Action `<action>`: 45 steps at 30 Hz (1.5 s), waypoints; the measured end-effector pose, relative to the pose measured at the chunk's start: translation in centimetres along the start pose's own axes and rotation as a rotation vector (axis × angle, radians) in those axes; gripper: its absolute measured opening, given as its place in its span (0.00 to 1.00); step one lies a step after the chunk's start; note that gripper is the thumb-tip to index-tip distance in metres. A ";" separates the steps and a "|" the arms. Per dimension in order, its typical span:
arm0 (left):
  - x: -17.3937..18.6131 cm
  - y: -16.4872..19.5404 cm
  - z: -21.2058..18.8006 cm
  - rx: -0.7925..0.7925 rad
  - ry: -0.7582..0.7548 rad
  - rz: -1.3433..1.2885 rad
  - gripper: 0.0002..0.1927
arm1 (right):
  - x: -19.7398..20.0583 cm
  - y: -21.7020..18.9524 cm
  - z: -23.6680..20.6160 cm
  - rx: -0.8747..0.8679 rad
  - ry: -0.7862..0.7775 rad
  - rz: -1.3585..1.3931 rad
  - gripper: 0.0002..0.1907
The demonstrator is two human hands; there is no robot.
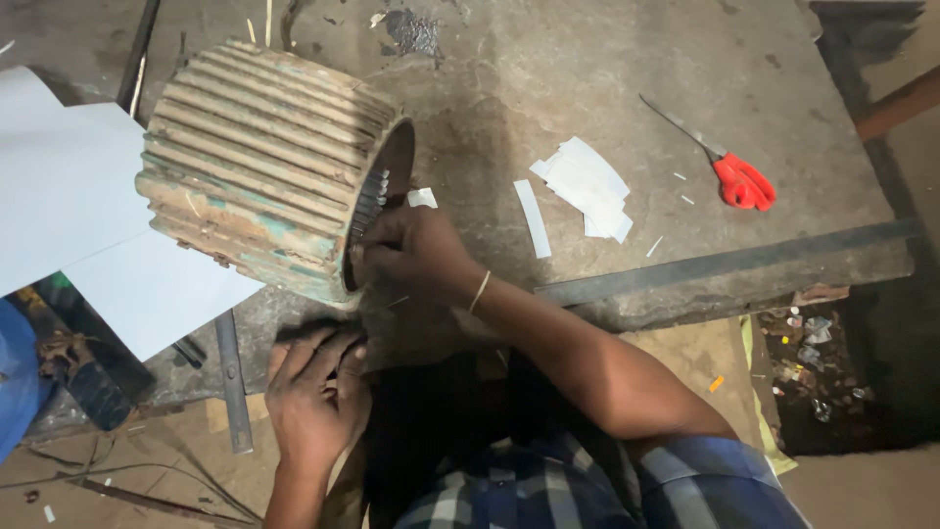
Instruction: The person cuts strips from a white sheet with scissors, folds and creases each strip by hand, and inserts the folded strips into the slots of an electric motor stator on the workbench. At the end the person lifts and repositions the motor housing.
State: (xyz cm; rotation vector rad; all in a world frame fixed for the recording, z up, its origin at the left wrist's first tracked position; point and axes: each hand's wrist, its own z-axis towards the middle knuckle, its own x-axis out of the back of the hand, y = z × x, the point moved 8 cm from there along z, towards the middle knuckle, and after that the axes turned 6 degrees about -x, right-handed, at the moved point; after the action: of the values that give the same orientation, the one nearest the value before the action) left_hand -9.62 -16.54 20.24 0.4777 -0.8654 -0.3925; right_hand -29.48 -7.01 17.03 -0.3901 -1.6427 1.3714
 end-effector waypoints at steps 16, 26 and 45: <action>-0.6 -0.4 0.0 0.011 -0.049 0.026 0.12 | -2.3 4.0 1.0 -0.033 -0.028 0.480 0.05; -0.6 0.1 -1.6 -0.049 0.037 0.038 0.09 | 2.8 -0.4 -2.1 0.327 0.069 0.049 0.11; -1.7 8.9 -6.1 -0.158 0.035 -0.207 0.12 | 25.6 6.1 -9.6 -0.060 0.609 -0.692 0.25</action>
State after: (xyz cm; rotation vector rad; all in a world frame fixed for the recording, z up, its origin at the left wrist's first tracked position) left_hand -4.55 -6.90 20.68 0.4276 -0.7463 -0.6354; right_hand -36.97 19.40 22.44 -0.2077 -1.1418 0.5994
